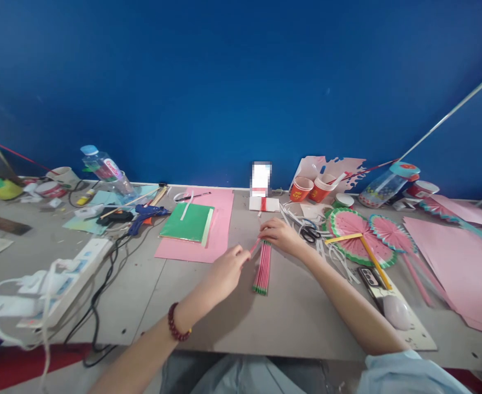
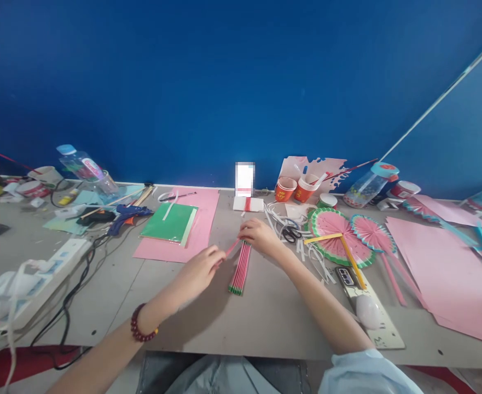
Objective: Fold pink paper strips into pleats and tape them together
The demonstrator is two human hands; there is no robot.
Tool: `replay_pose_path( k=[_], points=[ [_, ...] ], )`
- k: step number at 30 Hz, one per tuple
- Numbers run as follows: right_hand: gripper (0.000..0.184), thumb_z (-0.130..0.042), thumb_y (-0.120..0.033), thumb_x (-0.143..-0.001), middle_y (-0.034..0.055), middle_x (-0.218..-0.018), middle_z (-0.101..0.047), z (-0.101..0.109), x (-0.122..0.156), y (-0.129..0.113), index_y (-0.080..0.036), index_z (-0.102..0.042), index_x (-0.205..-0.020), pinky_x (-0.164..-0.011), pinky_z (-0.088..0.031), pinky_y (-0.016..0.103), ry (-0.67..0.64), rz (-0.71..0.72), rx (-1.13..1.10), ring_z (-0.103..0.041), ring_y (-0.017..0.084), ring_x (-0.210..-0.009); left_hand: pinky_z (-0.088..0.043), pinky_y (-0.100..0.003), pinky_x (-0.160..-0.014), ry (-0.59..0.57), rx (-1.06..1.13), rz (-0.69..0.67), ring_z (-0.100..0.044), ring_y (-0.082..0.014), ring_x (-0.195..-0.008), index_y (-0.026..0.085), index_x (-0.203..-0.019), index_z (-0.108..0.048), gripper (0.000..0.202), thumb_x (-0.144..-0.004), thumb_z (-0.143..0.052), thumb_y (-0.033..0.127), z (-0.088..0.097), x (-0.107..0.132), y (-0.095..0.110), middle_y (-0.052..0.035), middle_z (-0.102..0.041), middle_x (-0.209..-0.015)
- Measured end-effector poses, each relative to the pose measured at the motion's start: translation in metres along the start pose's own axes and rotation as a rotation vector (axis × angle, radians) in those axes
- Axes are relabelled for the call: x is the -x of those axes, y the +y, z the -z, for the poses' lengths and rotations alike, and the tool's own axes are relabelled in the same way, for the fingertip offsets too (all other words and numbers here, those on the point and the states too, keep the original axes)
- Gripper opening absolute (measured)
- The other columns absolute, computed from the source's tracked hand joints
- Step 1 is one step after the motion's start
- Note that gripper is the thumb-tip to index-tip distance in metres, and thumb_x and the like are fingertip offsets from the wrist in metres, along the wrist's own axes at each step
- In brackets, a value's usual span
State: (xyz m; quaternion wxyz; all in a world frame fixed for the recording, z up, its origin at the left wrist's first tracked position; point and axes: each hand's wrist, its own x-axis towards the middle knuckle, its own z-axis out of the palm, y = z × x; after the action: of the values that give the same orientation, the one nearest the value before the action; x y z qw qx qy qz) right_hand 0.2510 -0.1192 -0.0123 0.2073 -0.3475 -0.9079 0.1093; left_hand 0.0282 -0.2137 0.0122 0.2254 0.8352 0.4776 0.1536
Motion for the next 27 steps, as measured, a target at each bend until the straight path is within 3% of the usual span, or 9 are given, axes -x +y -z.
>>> replay_pose_path(
  k=[3, 7, 16, 21, 23, 25, 27],
  points=[
    [0.022, -0.052, -0.019, -0.086, 0.0065, -0.099, -0.067, -0.009, 0.002, -0.003, -0.025, -0.073, -0.090, -0.078, -0.045, 0.031, -0.071, 0.000, -0.008, -0.059, 0.019, -0.091, -0.046, -0.026, -0.071, 0.026, 0.002, 0.068, -0.057, -0.0159, -0.083, 0.020, -0.090, -0.062, 0.034, -0.079, -0.036, 0.001, -0.024, 0.016, 0.006, -0.0059, -0.056, -0.098],
    [0.024, -0.052, -0.014, -0.085, 0.0052, -0.103, -0.067, -0.015, 0.005, -0.001, -0.026, -0.072, -0.093, -0.077, -0.043, 0.029, -0.095, -0.003, 0.080, -0.060, 0.018, -0.088, -0.047, -0.030, -0.075, 0.105, 0.007, 0.119, -0.058, -0.0174, -0.085, 0.021, -0.097, -0.061, 0.038, -0.081, -0.034, -0.001, -0.049, 0.022, 0.014, -0.0066, -0.056, -0.098],
    [0.023, -0.055, -0.013, -0.083, 0.0031, -0.104, -0.068, -0.014, 0.009, 0.002, -0.026, -0.071, -0.094, -0.071, -0.043, 0.026, -0.110, -0.046, 0.189, -0.061, 0.017, -0.088, -0.048, -0.033, -0.079, 0.166, -0.028, 0.161, -0.057, -0.0201, -0.093, 0.019, -0.099, -0.060, 0.039, -0.081, -0.034, -0.004, -0.065, 0.014, 0.028, -0.0079, -0.057, -0.100],
    [0.021, -0.055, -0.016, -0.084, 0.0040, -0.101, -0.068, -0.010, 0.009, -0.001, -0.025, -0.071, -0.092, -0.074, -0.045, 0.027, -0.169, -0.082, 0.163, -0.062, 0.020, -0.094, -0.049, -0.035, -0.076, 0.223, -0.049, 0.160, -0.057, -0.0222, -0.090, 0.018, -0.095, -0.059, 0.015, -0.090, -0.045, 0.019, -0.074, 0.014, 0.034, -0.0078, -0.056, -0.094],
    [0.021, -0.054, -0.016, -0.084, 0.0048, -0.102, -0.067, -0.008, 0.009, -0.002, -0.025, -0.072, -0.092, -0.077, -0.046, 0.027, -0.175, -0.094, 0.143, -0.061, 0.020, -0.095, -0.049, -0.036, -0.074, 0.246, -0.071, 0.158, -0.056, -0.0244, -0.091, 0.017, -0.097, -0.058, 0.018, -0.086, -0.054, 0.031, -0.076, 0.015, 0.038, -0.0089, -0.055, -0.096],
    [0.024, -0.053, -0.014, -0.083, 0.0056, -0.103, -0.066, -0.006, 0.008, -0.002, -0.025, -0.072, -0.092, -0.078, -0.046, 0.027, -0.176, -0.109, 0.128, -0.062, 0.019, -0.094, -0.049, -0.038, -0.075, 0.253, -0.099, 0.159, -0.054, -0.0260, -0.093, 0.016, -0.100, -0.057, 0.025, -0.082, -0.061, 0.033, -0.077, 0.015, 0.041, -0.0098, -0.054, -0.099],
    [0.025, -0.052, -0.012, -0.083, 0.0061, -0.103, -0.066, -0.003, 0.008, -0.002, -0.025, -0.072, -0.092, -0.080, -0.046, 0.028, -0.190, -0.117, 0.114, -0.062, 0.019, -0.094, -0.049, -0.038, -0.076, 0.241, -0.122, 0.164, -0.054, -0.0253, -0.093, 0.015, -0.101, -0.056, 0.022, -0.082, -0.059, 0.025, -0.079, 0.015, 0.043, -0.0094, -0.054, -0.100]
  ],
)
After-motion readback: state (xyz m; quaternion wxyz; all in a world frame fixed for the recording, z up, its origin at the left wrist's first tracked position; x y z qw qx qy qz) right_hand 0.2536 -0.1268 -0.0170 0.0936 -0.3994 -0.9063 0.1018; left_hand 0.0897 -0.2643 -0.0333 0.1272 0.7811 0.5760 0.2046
